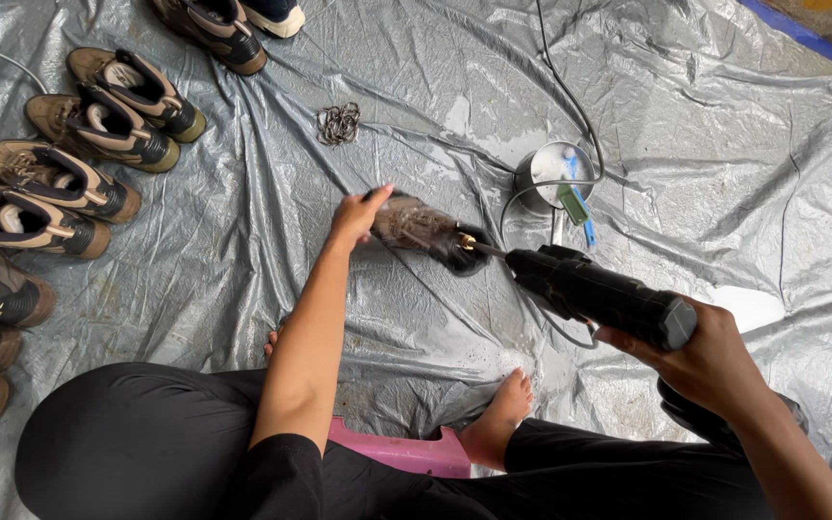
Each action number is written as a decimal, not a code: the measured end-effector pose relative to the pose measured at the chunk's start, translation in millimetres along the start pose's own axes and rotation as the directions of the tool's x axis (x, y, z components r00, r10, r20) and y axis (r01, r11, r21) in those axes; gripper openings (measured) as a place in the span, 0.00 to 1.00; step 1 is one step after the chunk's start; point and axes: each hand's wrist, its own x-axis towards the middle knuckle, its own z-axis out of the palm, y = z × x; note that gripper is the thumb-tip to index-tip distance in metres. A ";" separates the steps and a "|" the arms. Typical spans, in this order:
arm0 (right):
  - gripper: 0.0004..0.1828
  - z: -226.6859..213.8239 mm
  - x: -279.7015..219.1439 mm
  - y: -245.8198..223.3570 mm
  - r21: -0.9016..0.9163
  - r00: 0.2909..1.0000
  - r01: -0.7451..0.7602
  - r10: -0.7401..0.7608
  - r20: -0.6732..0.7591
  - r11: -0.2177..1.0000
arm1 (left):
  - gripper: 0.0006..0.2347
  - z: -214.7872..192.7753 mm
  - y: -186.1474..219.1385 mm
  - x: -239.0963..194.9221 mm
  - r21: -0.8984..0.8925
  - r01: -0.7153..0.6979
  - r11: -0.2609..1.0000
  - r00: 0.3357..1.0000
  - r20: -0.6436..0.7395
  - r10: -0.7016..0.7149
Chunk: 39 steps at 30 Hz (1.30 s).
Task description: The person scrubs a shoe with a brush and cleaning solution, then uses a heat gun to dry the shoe. The person rotates the shoe to clean and dry different areas, including the sole and interior.
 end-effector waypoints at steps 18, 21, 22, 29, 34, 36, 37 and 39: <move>0.26 21.0 39.1 -3.0 0.003 0.998 0.056 -0.056 0.009 0.998 | 0.09 136.4 10.6 62.2 0.463 -0.307 0.832 0.951 0.121 0.284; 0.22 18.0 55.6 0.1 0.088 0.993 0.102 -0.107 0.055 0.991 | 0.12 157.4 26.9 83.9 0.691 -0.202 0.694 0.979 0.139 0.147; 0.22 19.3 59.7 3.3 0.085 0.993 0.103 -0.108 0.052 0.991 | 0.12 169.0 21.2 97.3 0.689 -0.205 0.695 0.979 0.139 0.150; 0.22 25.5 77.2 3.3 0.077 0.987 0.137 -0.143 0.078 0.988 | 0.07 213.7 -21.4 147.3 0.923 -0.114 0.367 0.958 0.005 0.285; 0.25 42.6 94.3 7.1 0.235 0.981 0.188 -0.195 0.008 0.954 | 0.09 200.9 -22.0 167.0 0.922 -0.151 0.357 0.942 0.024 0.336; 0.26 53.4 99.4 18.8 0.249 0.975 0.209 -0.220 0.017 0.946 | 0.10 189.9 -31.3 168.6 0.880 -0.216 0.422 0.934 0.060 0.353; 0.26 54.3 101.3 16.0 0.253 0.975 0.214 -0.221 -0.001 0.944 | 0.10 172.3 -22.8 152.8 0.883 -0.222 0.413 0.927 0.061 0.369; 0.26 58.7 102.0 12.0 0.306 0.975 0.209 -0.222 0.010 0.929 | 0.09 139.7 -15.5 116.9 0.576 -0.185 0.796 0.950 -0.101 0.295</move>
